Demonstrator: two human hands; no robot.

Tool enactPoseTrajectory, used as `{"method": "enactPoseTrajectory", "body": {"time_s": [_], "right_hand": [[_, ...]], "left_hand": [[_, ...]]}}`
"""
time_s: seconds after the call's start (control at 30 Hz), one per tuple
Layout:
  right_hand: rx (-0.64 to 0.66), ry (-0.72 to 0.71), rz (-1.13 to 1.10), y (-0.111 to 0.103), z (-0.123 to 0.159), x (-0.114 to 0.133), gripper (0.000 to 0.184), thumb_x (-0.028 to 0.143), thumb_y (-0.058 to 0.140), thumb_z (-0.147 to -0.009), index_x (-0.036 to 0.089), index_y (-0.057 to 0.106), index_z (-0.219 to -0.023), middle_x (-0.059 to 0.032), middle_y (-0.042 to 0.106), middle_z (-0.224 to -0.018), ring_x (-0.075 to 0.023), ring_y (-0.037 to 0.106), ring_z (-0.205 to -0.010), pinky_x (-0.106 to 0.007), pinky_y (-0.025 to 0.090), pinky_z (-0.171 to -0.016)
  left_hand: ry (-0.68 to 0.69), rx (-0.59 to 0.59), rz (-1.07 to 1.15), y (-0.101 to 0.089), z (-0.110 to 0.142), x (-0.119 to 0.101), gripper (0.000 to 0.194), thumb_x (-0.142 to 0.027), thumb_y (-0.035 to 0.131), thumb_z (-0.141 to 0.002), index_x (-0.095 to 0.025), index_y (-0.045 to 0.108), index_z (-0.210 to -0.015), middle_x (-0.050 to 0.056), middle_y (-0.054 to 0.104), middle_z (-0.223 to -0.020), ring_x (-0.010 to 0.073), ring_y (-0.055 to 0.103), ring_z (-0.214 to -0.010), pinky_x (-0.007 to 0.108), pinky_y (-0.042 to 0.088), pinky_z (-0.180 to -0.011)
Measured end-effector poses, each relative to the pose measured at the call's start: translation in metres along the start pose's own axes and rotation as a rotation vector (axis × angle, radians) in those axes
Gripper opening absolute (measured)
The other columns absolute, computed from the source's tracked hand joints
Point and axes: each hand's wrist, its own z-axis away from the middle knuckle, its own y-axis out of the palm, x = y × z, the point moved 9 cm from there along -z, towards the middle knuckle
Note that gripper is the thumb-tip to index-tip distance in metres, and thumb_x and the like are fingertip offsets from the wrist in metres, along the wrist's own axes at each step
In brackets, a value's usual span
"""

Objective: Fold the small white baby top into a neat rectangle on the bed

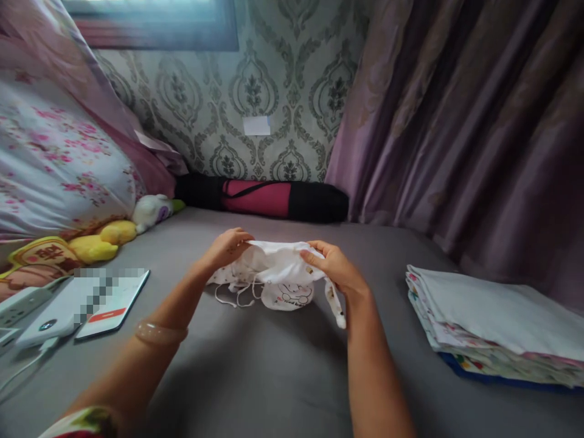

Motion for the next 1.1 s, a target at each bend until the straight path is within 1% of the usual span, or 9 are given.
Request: {"method": "enactPoseTrajectory", "body": {"time_s": [0.13, 0.23, 0.37, 0.57, 0.7, 0.77, 0.9, 1.0, 1.1], "right_hand": [[-0.061, 0.013, 0.051, -0.007, 0.002, -0.002, 0.041, 0.042, 0.079, -0.062, 0.019, 0.068, -0.095, -0.0020, 0.069, -0.087, -0.0123, 0.059, -0.066, -0.023, 0.046, -0.058], [-0.126, 0.078, 0.032, -0.015, 0.003, -0.009, 0.040, 0.046, 0.075, -0.065, 0.018, 0.068, -0.093, -0.0005, 0.066, -0.077, -0.0106, 0.055, -0.056, -0.022, 0.043, -0.051], [-0.108, 0.079, 0.132, -0.023, 0.004, -0.015, 0.042, 0.055, 0.069, -0.071, 0.016, 0.067, -0.087, -0.0009, 0.064, -0.071, -0.0121, 0.055, -0.058, -0.023, 0.042, -0.052], [0.012, 0.113, 0.397, -0.038, 0.001, -0.045, 0.048, 0.063, 0.052, -0.080, 0.016, 0.061, -0.071, 0.0013, 0.057, -0.060, -0.0110, 0.048, -0.053, -0.023, 0.035, -0.050], [0.080, 0.114, 0.661, -0.041, -0.003, -0.063, 0.039, 0.053, 0.058, -0.080, 0.017, 0.064, -0.065, -0.0021, 0.061, -0.062, -0.0152, 0.054, -0.058, -0.026, 0.041, -0.054], [0.060, 0.058, 0.723, -0.036, -0.005, -0.058, 0.029, 0.044, 0.063, -0.078, 0.018, 0.071, -0.085, -0.0066, 0.070, -0.085, -0.0190, 0.061, -0.071, -0.029, 0.048, -0.065], [0.022, -0.077, 0.606, -0.011, -0.009, -0.038, 0.043, 0.041, 0.060, -0.084, 0.023, 0.061, -0.123, -0.0087, 0.063, -0.125, -0.0222, 0.063, -0.100, -0.034, 0.051, -0.084], [0.082, -0.112, 0.492, 0.012, -0.012, -0.030, 0.036, 0.042, 0.059, -0.085, 0.021, 0.066, -0.114, -0.0073, 0.068, -0.112, -0.0219, 0.064, -0.100, -0.032, 0.051, -0.083], [0.045, -0.065, 0.505, 0.014, -0.012, -0.028, 0.028, 0.043, 0.058, -0.085, 0.020, 0.071, -0.092, -0.0042, 0.071, -0.085, -0.0193, 0.066, -0.079, -0.027, 0.051, -0.065]], "left_hand": [[0.007, 0.020, -0.007, 0.044, -0.003, -0.014, 0.032, -0.016, 0.056, -0.078, -0.024, 0.066, -0.107, 0.008, 0.066, -0.107, 0.0250, 0.058, -0.101, 0.036, 0.040, -0.091], [0.079, 0.006, 0.153, 0.059, -0.007, -0.039, 0.038, -0.016, 0.060, -0.074, -0.024, 0.064, -0.110, 0.006, 0.065, -0.111, 0.0241, 0.056, -0.106, 0.036, 0.039, -0.097], [0.103, 0.009, 0.492, 0.057, -0.004, -0.058, 0.028, -0.015, 0.055, -0.072, -0.018, 0.066, -0.097, 0.005, 0.065, -0.097, 0.0184, 0.058, -0.091, 0.027, 0.046, -0.078], [-0.018, 0.213, 0.827, 0.069, 0.009, -0.058, 0.025, -0.036, 0.052, -0.081, -0.014, 0.064, -0.085, -0.002, 0.053, -0.068, 0.0093, 0.047, -0.062, 0.019, 0.037, -0.056], [-0.030, 0.216, 0.821, 0.077, 0.008, -0.060, 0.031, -0.043, 0.054, -0.081, -0.014, 0.064, -0.083, 0.000, 0.054, -0.072, 0.0102, 0.048, -0.066, 0.019, 0.039, -0.058], [-0.025, 0.225, 0.812, 0.082, 0.008, -0.063, 0.031, -0.043, 0.054, -0.082, -0.014, 0.065, -0.084, 0.000, 0.056, -0.073, 0.0106, 0.049, -0.067, 0.020, 0.039, -0.058], [0.007, 0.256, 0.748, 0.086, 0.009, -0.073, 0.032, -0.040, 0.051, -0.084, -0.013, 0.068, -0.091, 0.000, 0.057, -0.072, 0.0098, 0.047, -0.064, 0.019, 0.036, -0.055], [0.030, 0.249, 0.656, 0.080, 0.009, -0.076, 0.034, -0.041, 0.051, -0.086, -0.013, 0.069, -0.093, 0.001, 0.057, -0.073, 0.0102, 0.046, -0.065, 0.019, 0.034, -0.053], [0.017, 0.249, 0.558, 0.071, 0.010, -0.067, 0.037, -0.047, 0.053, -0.085, -0.014, 0.069, -0.086, 0.000, 0.056, -0.070, 0.0106, 0.046, -0.064, 0.020, 0.033, -0.052]]}}
